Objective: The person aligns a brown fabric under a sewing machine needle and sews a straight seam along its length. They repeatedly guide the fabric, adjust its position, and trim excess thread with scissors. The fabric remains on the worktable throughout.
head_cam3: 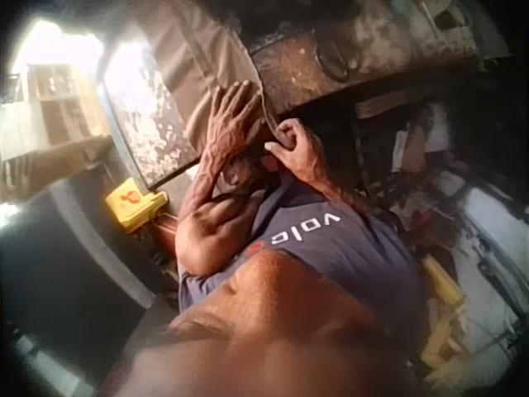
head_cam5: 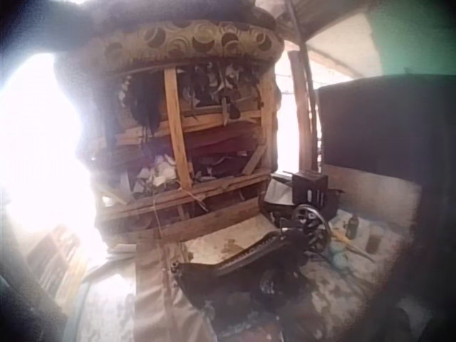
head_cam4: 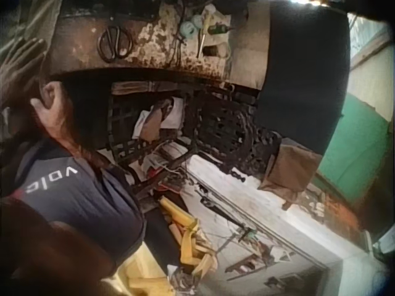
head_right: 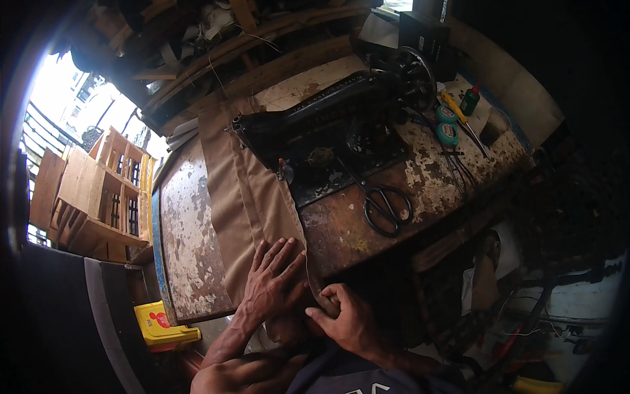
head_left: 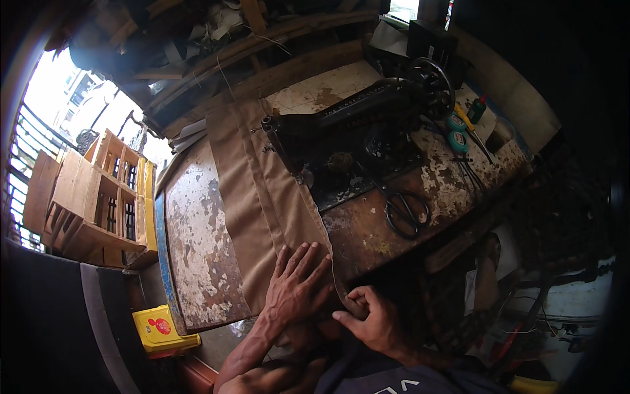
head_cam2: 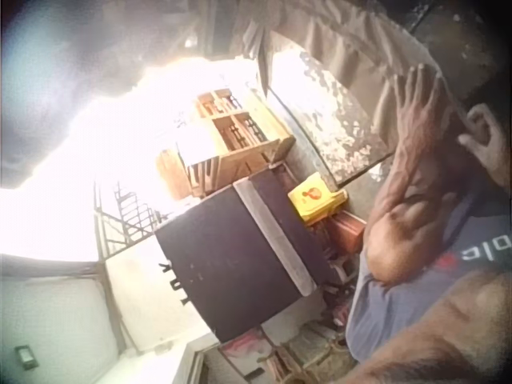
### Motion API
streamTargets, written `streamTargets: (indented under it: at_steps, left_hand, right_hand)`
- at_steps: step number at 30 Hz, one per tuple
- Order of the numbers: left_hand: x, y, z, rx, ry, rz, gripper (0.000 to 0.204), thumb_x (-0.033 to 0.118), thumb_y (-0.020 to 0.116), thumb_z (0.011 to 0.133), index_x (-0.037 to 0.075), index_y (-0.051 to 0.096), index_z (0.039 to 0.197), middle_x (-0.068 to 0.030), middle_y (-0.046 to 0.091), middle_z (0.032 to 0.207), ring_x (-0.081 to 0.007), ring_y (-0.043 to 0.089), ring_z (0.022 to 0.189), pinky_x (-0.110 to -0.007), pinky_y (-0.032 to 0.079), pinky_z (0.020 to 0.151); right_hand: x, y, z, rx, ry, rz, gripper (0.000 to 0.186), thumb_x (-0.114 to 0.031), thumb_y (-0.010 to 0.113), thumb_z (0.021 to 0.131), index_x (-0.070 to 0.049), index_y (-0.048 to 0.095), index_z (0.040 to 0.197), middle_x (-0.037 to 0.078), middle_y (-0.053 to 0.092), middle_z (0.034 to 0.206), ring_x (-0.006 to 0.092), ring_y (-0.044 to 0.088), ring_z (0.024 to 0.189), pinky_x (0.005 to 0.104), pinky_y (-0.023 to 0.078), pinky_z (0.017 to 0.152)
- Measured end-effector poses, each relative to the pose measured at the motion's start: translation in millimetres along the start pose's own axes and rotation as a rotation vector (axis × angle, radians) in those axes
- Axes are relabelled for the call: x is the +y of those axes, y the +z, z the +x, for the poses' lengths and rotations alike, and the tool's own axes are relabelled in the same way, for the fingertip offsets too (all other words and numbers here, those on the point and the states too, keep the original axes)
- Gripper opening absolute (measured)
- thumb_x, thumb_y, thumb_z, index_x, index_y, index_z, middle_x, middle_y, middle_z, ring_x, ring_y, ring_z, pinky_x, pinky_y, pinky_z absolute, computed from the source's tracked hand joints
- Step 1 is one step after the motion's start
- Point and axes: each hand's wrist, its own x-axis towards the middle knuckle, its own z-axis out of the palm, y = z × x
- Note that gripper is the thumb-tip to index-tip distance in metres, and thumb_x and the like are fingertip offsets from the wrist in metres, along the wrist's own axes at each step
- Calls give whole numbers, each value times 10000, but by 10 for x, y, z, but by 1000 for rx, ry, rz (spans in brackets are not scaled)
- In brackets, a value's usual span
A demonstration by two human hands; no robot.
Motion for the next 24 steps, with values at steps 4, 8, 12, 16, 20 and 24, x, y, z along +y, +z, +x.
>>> streamTargets:
  at_steps: [4,8,12,16,20,24]
  left_hand:
    - [-26,16,4,22,3,-13,575,367,778,936,128,675,1449,-161,555,1598,-356,479,1521,-582,266,1310]
    - [-57,33,-1,74,-12,-119,570,291,774,932,54,642,1433,-174,586,1563,-362,498,1507,-576,295,1298]
    - [-67,11,6,96,-49,-220,587,237,774,916,-2,612,1427,-198,580,1565,-379,513,1494,-563,306,1292]
    - [-24,-4,12,73,-61,-182,625,257,770,933,48,589,1494,-180,547,1605,-364,493,1510,-548,311,1295]
    - [-3,-20,29,25,-26,-76,615,324,737,977,130,585,1540,-152,527,1627,-353,478,1518,-532,310,1298]
    - [16,-31,8,-16,-18,-37,598,389,718,990,155,609,1529,-127,533,1628,-348,481,1513,-537,307,1297]
  right_hand:
    - [-18,73,-55,-36,36,-19,202,-219,743,1037,-53,644,1096,97,699,764,207,730,695,356,566,625]
    - [-144,113,-112,-199,254,324,179,-239,644,1102,-61,630,1106,42,653,685,165,687,619,339,543,583]
    - [-164,173,-100,-179,356,349,235,-276,546,1155,-57,629,1134,31,641,663,97,587,526,315,489,511]
    - [35,182,-94,-209,451,350,345,-329,459,1186,-31,632,1162,51,681,693,92,587,485,279,470,474]
    - [262,254,-164,-204,429,458,365,-333,469,1184,-3,624,1173,96,726,782,121,669,565,281,534,516]
    - [421,361,-217,-154,391,523,353,-315,493,1178,2,643,1143,127,763,867,151,742,676,297,589,599]
